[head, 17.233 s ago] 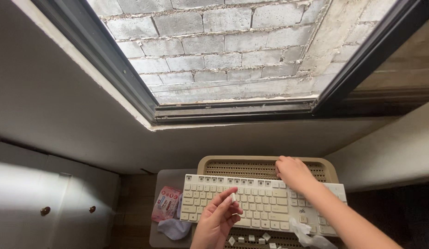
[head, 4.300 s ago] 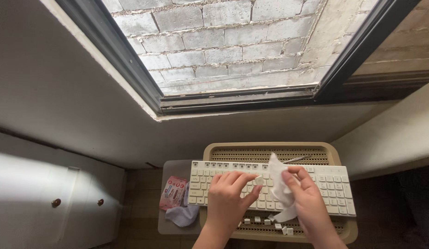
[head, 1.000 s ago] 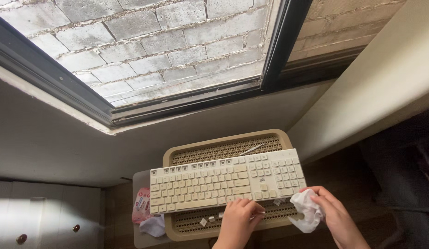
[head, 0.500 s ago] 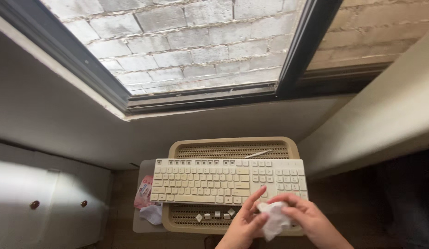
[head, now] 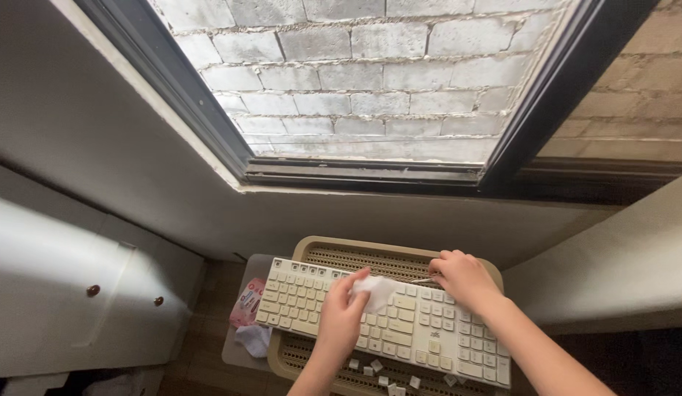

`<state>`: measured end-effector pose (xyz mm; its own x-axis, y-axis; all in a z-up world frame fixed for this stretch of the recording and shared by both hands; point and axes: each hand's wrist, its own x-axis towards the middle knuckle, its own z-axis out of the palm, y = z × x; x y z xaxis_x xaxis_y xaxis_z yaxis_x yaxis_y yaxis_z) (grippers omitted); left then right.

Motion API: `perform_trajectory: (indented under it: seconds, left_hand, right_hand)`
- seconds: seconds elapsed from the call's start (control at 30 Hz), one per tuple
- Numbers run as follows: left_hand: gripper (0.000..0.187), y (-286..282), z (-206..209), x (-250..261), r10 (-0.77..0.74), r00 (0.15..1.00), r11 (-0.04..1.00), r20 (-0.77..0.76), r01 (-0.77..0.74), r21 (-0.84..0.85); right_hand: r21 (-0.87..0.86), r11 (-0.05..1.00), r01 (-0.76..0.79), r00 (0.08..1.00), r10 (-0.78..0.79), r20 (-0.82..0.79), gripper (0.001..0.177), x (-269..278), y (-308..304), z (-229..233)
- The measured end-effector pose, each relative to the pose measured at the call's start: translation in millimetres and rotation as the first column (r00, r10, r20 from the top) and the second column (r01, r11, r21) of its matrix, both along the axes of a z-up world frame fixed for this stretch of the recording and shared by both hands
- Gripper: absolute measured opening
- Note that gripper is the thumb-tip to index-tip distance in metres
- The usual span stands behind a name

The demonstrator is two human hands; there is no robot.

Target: The person removes keycaps from a white keyboard, wipes each keycap with a tissue, and places the cleaned keycaps into a beige plastic basket. The person repeats this process for multiple keycaps throughout the clip.

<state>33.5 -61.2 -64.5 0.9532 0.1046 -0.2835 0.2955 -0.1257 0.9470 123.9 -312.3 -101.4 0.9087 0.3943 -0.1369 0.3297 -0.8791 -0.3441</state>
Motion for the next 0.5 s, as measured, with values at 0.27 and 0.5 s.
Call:
perform_trajectory:
  seconds: [0.27,0.5]
  left_hand:
    - [0.044,-27.5,-4.4,82.9,-0.292,0.955,0.836,0.047,0.231,0.498]
    - [0.043,-18.5,-17.4,91.4,-0.467,0.839,0.588,0.278,0.06,0.807]
  right_hand:
    - [0.002,0.997,-0.073,0.993,0.073,0.097,0.014,5.3,-2.0,-18.8]
    - [-0.022,0.998,-0.057,0.994,0.059,0.092,0.012,5.9,-2.2,-24.2]
